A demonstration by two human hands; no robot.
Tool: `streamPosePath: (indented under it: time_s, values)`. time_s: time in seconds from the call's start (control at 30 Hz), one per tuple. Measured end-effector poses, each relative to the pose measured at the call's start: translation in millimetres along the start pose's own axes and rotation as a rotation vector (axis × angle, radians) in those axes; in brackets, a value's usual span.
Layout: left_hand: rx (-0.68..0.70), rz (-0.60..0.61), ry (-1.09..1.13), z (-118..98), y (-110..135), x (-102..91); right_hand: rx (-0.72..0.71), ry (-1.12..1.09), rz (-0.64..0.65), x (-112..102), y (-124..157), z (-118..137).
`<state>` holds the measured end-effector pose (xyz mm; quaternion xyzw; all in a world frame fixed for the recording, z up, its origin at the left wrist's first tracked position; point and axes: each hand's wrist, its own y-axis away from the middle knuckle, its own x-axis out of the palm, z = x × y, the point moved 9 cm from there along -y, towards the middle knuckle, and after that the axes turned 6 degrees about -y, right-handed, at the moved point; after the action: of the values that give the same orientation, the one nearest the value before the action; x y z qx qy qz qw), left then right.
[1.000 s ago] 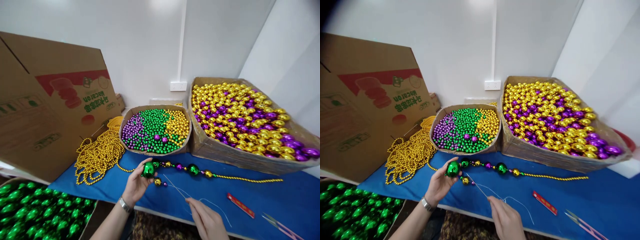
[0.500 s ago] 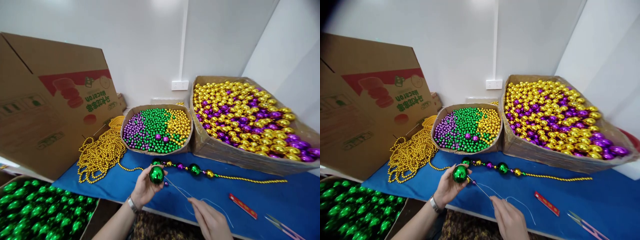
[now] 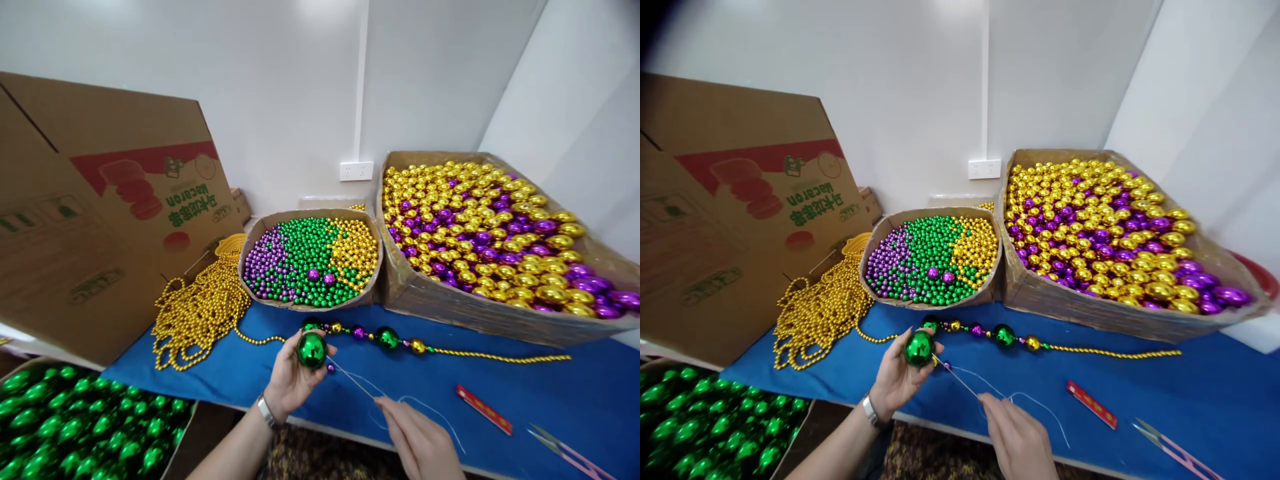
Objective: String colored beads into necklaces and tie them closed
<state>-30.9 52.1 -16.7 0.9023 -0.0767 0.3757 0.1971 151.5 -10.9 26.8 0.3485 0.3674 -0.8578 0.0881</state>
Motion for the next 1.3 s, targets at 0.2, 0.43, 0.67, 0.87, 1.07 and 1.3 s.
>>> streamPosePath:
  time_s: [0.2,0.43,0.67,0.87,1.07,1.3]
  values:
    - [0.036,0.005,-0.258,7.7,4.6,11.2,-0.032,0.108,-0.005,4.3,3.3,-0.4]
    - [0.052,0.148,-0.362,21.1,9.8,29.2,-0.012,0.128,0.01,9.9,4.4,-7.9]
    - [-0.009,0.161,-0.451,38.5,8.1,29.1,-0.002,0.012,0.008,12.1,1.1,-6.0]
    - [0.21,0.16,-0.73,-3.2,1.2,37.5,-0.013,-0.031,-0.051,6.3,2.9,-16.5]
    - [0.745,-0.282,-1.409,-122.2,-22.5,26.5,-0.007,0.015,-0.106,-6.8,10.3,-24.5]
    - [0.737,-0.125,-1.682,-114.5,-95.9,60.0,0.026,-0.011,-0.127,-13.1,3.5,-26.1]
